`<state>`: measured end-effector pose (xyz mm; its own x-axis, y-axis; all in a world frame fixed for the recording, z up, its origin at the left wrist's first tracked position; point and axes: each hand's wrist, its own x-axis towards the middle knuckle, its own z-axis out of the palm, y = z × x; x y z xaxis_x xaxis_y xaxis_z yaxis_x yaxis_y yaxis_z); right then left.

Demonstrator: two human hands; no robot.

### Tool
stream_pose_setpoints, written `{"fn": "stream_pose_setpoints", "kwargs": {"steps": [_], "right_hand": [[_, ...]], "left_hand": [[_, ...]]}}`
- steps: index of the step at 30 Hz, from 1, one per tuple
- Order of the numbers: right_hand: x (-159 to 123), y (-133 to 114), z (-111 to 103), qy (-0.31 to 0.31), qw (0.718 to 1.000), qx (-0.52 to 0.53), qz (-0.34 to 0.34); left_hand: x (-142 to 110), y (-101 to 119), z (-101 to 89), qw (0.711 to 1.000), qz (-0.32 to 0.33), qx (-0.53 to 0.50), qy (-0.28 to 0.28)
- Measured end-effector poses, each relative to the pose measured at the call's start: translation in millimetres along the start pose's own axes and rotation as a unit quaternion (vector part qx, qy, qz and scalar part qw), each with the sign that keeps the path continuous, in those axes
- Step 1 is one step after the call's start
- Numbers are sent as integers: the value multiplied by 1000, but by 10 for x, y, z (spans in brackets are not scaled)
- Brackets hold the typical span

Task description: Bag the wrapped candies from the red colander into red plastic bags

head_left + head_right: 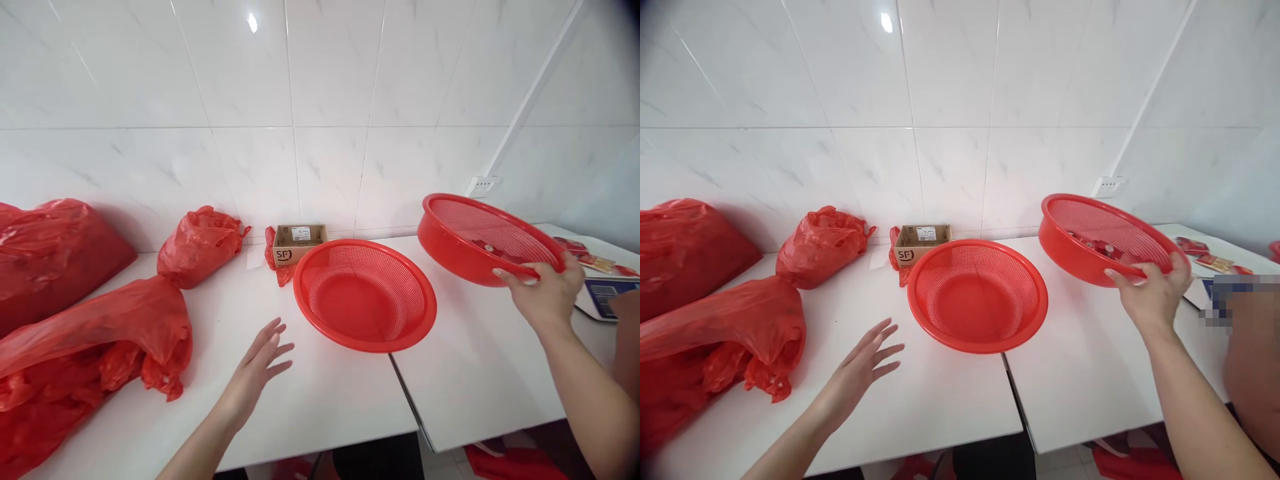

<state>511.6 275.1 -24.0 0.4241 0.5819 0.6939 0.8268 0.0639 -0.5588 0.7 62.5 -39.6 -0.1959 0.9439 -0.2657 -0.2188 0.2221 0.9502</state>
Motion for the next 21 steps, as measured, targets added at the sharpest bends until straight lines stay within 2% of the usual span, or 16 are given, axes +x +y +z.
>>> {"fn": "stream_pose_setpoints", "kwargs": {"steps": [3,6,9,11,13,16,17,19,21], "right_hand": [[-98,-504,-361,-11,999,9,-39],[-342,-1055,-694,-31,994,95,-55],[-648,-1468,-869,-83,970,212,-81],[-857,-1653,-906,-150,946,277,-81],[-1073,-1795,-907,-225,920,311,-83],[-1413,-1955,-864,-314,881,336,-111],[-1523,-1990,-837,-335,871,339,-123],[-1723,-2022,-766,-361,861,323,-156],[-1880,-2002,-672,-361,868,274,-203]], "left_hand": [[411,-132,374,997,47,-50,-35],[701,-308,783,993,81,-56,-72],[740,-478,1087,990,70,-38,-118],[624,-574,1146,988,62,-18,-138],[438,-658,1065,988,64,5,-144],[114,-778,707,991,81,35,-102],[7,-818,537,993,83,43,-66],[-200,-893,138,996,47,47,64],[-401,-957,-326,992,12,14,125]]}}
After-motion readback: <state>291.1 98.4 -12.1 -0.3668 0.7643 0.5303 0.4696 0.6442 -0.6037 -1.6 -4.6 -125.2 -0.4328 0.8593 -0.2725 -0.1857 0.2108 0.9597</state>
